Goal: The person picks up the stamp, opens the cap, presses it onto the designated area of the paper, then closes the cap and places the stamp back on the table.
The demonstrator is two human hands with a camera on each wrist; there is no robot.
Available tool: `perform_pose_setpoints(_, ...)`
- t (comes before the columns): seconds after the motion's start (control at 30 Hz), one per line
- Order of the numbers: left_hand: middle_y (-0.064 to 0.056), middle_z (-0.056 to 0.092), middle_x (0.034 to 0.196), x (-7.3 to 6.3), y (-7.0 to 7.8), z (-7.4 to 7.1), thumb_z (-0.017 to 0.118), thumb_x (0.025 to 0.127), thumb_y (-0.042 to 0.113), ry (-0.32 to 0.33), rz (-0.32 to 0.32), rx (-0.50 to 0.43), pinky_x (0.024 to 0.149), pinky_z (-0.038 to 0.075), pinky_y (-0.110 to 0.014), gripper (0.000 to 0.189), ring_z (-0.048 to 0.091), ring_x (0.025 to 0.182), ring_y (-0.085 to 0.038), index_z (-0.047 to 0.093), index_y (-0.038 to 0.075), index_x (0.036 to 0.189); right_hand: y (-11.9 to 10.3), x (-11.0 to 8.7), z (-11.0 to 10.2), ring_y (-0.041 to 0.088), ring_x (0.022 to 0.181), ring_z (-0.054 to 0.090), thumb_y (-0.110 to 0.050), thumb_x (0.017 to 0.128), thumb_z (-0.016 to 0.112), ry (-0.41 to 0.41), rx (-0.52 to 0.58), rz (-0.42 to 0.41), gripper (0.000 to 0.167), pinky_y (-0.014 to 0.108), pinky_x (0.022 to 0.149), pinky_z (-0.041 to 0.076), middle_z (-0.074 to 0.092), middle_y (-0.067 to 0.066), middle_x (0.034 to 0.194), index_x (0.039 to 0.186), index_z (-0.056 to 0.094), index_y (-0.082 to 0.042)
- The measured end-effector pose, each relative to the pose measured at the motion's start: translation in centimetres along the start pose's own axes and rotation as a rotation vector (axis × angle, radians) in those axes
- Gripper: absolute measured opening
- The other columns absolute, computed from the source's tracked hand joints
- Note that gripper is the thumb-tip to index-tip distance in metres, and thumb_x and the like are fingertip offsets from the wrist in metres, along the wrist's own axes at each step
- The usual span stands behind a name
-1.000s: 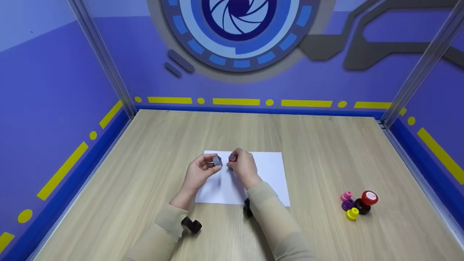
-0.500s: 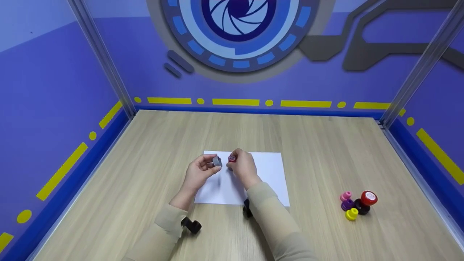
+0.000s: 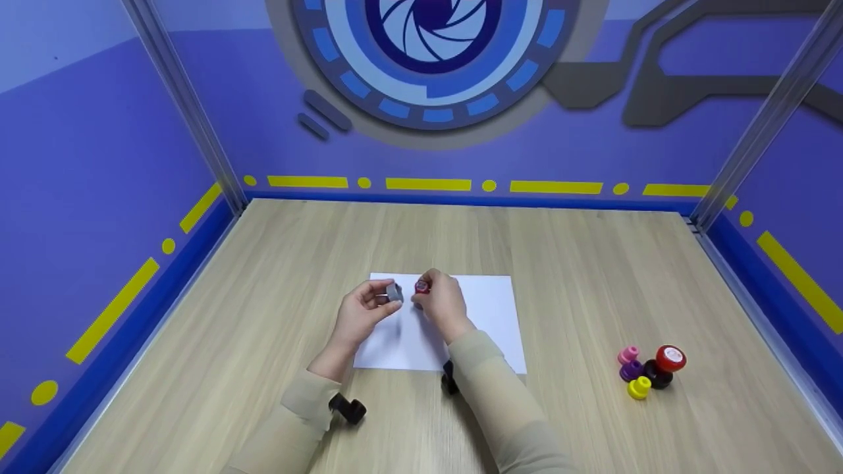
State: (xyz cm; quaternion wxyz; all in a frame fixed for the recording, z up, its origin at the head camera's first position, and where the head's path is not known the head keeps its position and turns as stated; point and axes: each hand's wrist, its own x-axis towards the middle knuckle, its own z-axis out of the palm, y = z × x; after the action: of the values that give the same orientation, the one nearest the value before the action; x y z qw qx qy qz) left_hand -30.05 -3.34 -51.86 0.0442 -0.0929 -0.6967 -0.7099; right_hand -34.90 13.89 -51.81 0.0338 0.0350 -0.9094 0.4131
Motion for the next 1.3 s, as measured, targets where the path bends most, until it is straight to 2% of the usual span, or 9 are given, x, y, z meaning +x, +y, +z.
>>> perform_pose_setpoints(0.17, -0.024, 0.073, 0.114, 0.1, -0.1, 0.0, 0.081, 0.084, -0.002, 0.002, 0.01, 0.002, 0.083, 0.06, -0.02, 0.04, 0.072, 0.103, -0.029, 0.066, -0.008, 0.121, 0.3, 0.0, 0.2, 0.023, 0.086, 0.065, -0.004, 0.082, 0.085, 0.007, 0.025, 0.005, 0.026, 0.036, 0.08, 0.058, 0.072, 0.013, 0.095, 0.103, 0.07, -0.001)
perform_pose_setpoints(0.47, -0.022, 0.073, 0.113, 0.0, -0.2, 0.1, 0.081, 0.084, -0.001, -0.001, 0.0, 0.007, 0.083, 0.061, -0.021, 0.04, 0.072, 0.099, -0.022, 0.066, -0.007, 0.121, 0.3, -0.1, 0.3, 0.024, 0.087, 0.067, -0.004, 0.081, 0.085, 0.027, 0.019, -0.013, 0.027, 0.041, 0.084, 0.057, 0.073, 0.014, 0.093, 0.102, 0.07, 0.001)
perform_pose_setpoints(0.73, -0.022, 0.073, 0.114, 0.0, -0.2, 0.2, 0.081, 0.085, 0.0, 0.006, -0.005, 0.011, 0.083, 0.061, -0.02, 0.04, 0.072, 0.102, -0.027, 0.067, -0.006, 0.121, 0.1, 0.1, 0.1, 0.024, 0.09, 0.066, -0.005, 0.083, 0.084, 0.008, 0.035, 0.016, 0.029, 0.039, 0.086, 0.057, 0.072, 0.014, 0.097, 0.107, 0.069, 0.001)
perform_pose_setpoints(1.0, -0.023, 0.072, 0.114, 0.1, -0.3, 0.1, 0.081, 0.085, 0.0, 0.006, 0.005, 0.013, 0.082, 0.061, -0.02, 0.039, 0.073, 0.101, -0.027, 0.066, -0.006, 0.121, 0.0, 0.1, -0.1, 0.03, 0.099, 0.069, -0.007, 0.085, 0.084, 0.004, 0.013, -0.013, 0.033, 0.046, 0.093, 0.058, 0.074, 0.018, 0.105, 0.113, 0.069, 0.001)
perform_pose_setpoints(1.1, -0.023, 0.072, 0.114, 0.2, -0.2, 0.0, 0.08, 0.085, -0.001, 0.006, 0.014, 0.008, 0.082, 0.061, -0.02, 0.039, 0.072, 0.101, -0.027, 0.066, -0.007, 0.121, -0.3, -0.1, -0.5, 0.032, 0.101, 0.069, -0.008, 0.085, 0.084, 0.026, 0.04, -0.029, 0.035, 0.047, 0.094, 0.058, 0.074, 0.018, 0.106, 0.115, 0.069, 0.001)
perform_pose_setpoints(1.17, -0.023, 0.072, 0.114, 0.3, -0.2, -0.1, 0.08, 0.085, -0.002, 0.01, 0.018, 0.004, 0.083, 0.061, -0.02, 0.039, 0.072, 0.103, -0.027, 0.066, -0.007, 0.121, -0.5, -0.3, -1.1, 0.032, 0.102, 0.069, -0.009, 0.085, 0.084, 0.067, 0.088, -0.045, 0.035, 0.044, 0.092, 0.058, 0.074, 0.019, 0.106, 0.115, 0.07, 0.001)
perform_pose_setpoints(1.23, -0.024, 0.072, 0.114, 0.2, -0.1, -0.2, 0.08, 0.085, -0.002, 0.016, 0.026, 0.005, 0.084, 0.06, -0.021, 0.039, 0.072, 0.103, -0.028, 0.066, -0.008, 0.121, -0.6, -0.5, -1.9, 0.029, 0.099, 0.069, -0.009, 0.084, 0.085, 0.133, 0.171, -0.065, 0.036, 0.032, 0.087, 0.058, 0.074, 0.02, 0.105, 0.115, 0.071, 0.003)
perform_pose_setpoints(1.3, -0.023, 0.072, 0.114, 0.2, 0.0, -0.2, 0.08, 0.085, -0.001, 0.022, 0.029, 0.009, 0.085, 0.06, -0.021, 0.039, 0.072, 0.104, -0.027, 0.066, -0.007, 0.121, -0.7, -0.7, -2.7, 0.02, 0.094, 0.069, -0.01, 0.084, 0.085, 0.195, 0.278, -0.058, 0.037, 0.021, 0.082, 0.055, 0.074, 0.02, 0.104, 0.116, 0.072, 0.003)
